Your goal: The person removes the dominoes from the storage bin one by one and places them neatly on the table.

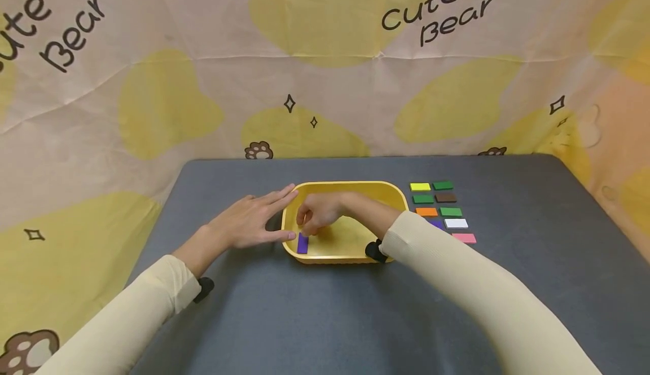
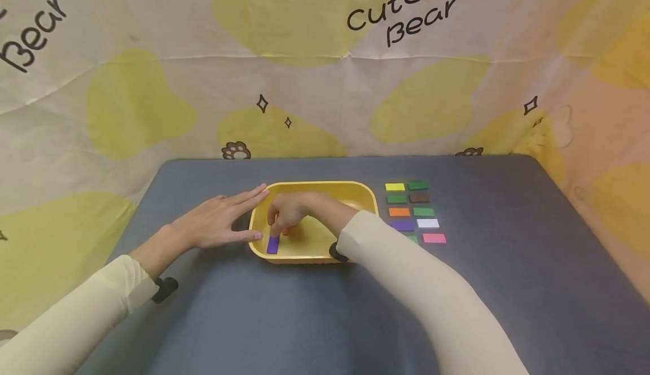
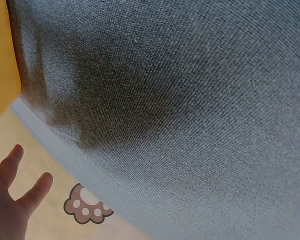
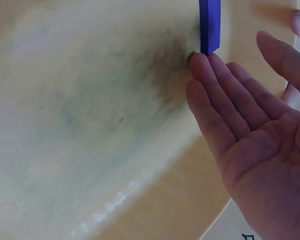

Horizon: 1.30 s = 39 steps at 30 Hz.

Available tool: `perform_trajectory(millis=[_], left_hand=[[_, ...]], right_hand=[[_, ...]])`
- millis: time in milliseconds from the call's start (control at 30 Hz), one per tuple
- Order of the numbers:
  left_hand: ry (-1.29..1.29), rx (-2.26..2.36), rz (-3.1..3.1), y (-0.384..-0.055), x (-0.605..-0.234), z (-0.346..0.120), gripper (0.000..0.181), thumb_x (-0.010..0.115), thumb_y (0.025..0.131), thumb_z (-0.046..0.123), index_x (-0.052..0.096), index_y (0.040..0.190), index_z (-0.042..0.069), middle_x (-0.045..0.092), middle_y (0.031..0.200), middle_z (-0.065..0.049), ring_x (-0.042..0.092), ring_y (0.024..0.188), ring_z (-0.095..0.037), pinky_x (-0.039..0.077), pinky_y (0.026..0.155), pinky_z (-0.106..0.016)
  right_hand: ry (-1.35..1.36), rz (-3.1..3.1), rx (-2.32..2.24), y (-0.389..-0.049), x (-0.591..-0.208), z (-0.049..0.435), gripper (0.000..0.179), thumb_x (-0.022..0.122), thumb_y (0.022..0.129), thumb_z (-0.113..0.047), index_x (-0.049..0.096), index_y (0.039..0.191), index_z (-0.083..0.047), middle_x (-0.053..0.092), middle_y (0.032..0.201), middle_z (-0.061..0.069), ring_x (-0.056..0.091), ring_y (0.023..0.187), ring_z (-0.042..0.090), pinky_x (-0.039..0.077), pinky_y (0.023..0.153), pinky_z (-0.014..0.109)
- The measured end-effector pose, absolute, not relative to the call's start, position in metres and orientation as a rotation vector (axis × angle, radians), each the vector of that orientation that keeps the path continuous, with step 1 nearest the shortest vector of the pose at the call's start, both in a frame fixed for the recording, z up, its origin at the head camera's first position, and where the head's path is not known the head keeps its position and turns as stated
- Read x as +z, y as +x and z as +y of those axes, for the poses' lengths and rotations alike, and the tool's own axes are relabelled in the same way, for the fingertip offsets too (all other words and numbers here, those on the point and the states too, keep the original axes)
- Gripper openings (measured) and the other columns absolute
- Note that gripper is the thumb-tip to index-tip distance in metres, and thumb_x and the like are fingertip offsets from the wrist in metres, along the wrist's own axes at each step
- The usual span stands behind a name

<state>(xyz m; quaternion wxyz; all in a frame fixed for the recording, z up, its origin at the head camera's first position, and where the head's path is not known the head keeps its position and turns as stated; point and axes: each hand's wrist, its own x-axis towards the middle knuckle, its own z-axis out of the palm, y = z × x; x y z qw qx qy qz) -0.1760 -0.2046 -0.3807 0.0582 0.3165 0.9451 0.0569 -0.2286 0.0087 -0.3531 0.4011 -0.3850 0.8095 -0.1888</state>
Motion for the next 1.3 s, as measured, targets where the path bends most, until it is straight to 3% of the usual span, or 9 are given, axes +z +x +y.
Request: perform_trajectory(millis=[400, 667, 833, 1133, 1300], left_hand=[[0.958, 0.171, 2.868, -0.1774, -0.3793, -0.2034, 0.094, 0.044, 0.089, 0.077, 0.016, 0.161, 0.024, 0.015, 0.166, 0.003, 0.049, 0.135, -0.027, 0.037, 0.105, -0.061], [0.957, 0.17, 2.871, -0.1762, -0.3789, -0.2027, 0.094, 0.044, 0.089, 0.077, 0.016, 0.161, 0.024, 0.016, 0.166, 0.003, 0.05, 0.134, -0.027, 0.037, 0.104, -0.061], [0.949, 0.17, 2.868, -0.1764, -0.3802, -0.2028, 0.094, 0.044, 0.089, 0.077, 0.015, 0.161, 0.024, 0.015, 0.166, 0.003, 0.049, 0.135, -0.028, 0.037, 0.104, -0.061], [0.96, 0.181, 2.876, -0.1764, -0.3813, -0.2031, 0.094, 0.043, 0.089, 0.078, 0.016, 0.161, 0.024, 0.016, 0.166, 0.003, 0.049, 0.135, -0.027, 0.036, 0.104, -0.062], [0.965, 0.186, 2.884, -0.1759, -0.382, -0.2035, 0.094, 0.044, 0.089, 0.077, 0.017, 0.161, 0.023, 0.018, 0.165, 0.002, 0.049, 0.135, -0.027, 0.036, 0.104, -0.062]], right_hand=[[-0.927, 1.98, -0.458, -0.2258, -0.3515, 0.0079, 0.039, 0.063, 0.09, 0.0, 0.059, 0.129, 0.002, 0.058, 0.077, 0.0, 0.052, 0.072, 0.014, 0.04, 0.065, 0.021], [-0.941, 1.994, -0.416, -0.2254, -0.3531, 0.0083, 0.038, 0.065, 0.092, -0.004, 0.061, 0.129, 0.002, 0.06, 0.087, 0.003, 0.053, 0.077, 0.012, 0.043, 0.069, 0.021], [-0.958, 1.995, -0.419, -0.2256, -0.3538, 0.0082, 0.035, 0.065, 0.092, -0.002, 0.063, 0.126, 0.003, 0.057, 0.081, 0.002, 0.051, 0.073, 0.011, 0.042, 0.066, 0.02], [-1.02, 1.985, -0.423, -0.2232, -0.3535, 0.0085, 0.015, 0.065, 0.09, 0.003, 0.075, 0.101, 0.003, 0.064, 0.076, -0.003, 0.052, 0.07, 0.008, 0.043, 0.064, 0.019], [-1.002, 1.988, -0.442, -0.2217, -0.3534, 0.0091, 0.012, 0.066, 0.09, 0.003, 0.076, 0.097, 0.002, 0.065, 0.076, -0.001, 0.054, 0.069, 0.01, 0.044, 0.063, 0.019]])
